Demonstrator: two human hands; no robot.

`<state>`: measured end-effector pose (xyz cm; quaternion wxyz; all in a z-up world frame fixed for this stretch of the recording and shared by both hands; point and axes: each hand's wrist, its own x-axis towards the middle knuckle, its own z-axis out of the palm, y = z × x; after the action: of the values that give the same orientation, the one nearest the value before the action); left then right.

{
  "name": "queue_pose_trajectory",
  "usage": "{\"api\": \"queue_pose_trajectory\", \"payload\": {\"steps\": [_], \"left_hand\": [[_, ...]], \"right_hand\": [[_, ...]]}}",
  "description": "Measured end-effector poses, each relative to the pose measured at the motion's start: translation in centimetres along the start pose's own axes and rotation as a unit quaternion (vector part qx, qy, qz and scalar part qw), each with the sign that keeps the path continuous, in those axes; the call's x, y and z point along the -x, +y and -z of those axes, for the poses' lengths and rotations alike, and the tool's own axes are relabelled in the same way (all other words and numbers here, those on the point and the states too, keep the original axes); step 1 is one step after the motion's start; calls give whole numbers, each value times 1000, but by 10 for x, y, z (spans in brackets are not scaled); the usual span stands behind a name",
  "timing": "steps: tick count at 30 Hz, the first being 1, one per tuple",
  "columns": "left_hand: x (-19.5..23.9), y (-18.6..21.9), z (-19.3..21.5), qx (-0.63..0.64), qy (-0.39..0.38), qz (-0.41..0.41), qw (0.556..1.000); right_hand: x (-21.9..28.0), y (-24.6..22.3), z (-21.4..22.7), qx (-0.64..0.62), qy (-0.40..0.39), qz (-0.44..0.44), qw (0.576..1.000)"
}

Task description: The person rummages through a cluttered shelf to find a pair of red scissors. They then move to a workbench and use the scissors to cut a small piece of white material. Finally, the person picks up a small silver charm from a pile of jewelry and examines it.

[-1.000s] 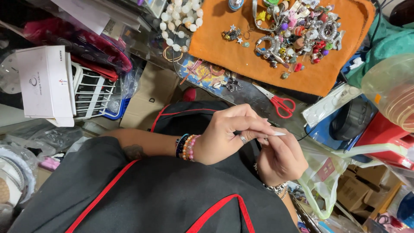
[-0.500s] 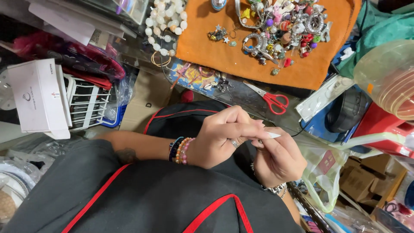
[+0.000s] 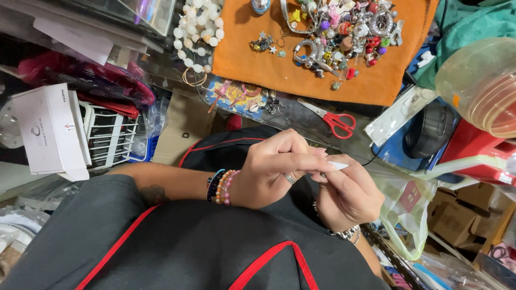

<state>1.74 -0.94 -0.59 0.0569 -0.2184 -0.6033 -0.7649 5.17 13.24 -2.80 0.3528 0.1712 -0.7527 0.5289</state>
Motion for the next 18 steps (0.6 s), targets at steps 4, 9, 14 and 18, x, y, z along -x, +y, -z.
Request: {"api": "queue_pose_trajectory", "payload": {"steps": [4,9,14,18], "left_hand": [[1,-1,1,3,-9,-3,1000],[-5,4,1,2,-15,-5,1000],[-7,4,2,-14,-23,-2,1000],[-9,4,6,-20,-31,3,999]], "right_hand": [[-5,-4,1,-3,-12,-8,1000],[-8,-4,1,-6,-13,-13,1000],[-10,-4,3,-17,-14,-19,1000],[-13,-5,4,5,-29,-45,999]]}}
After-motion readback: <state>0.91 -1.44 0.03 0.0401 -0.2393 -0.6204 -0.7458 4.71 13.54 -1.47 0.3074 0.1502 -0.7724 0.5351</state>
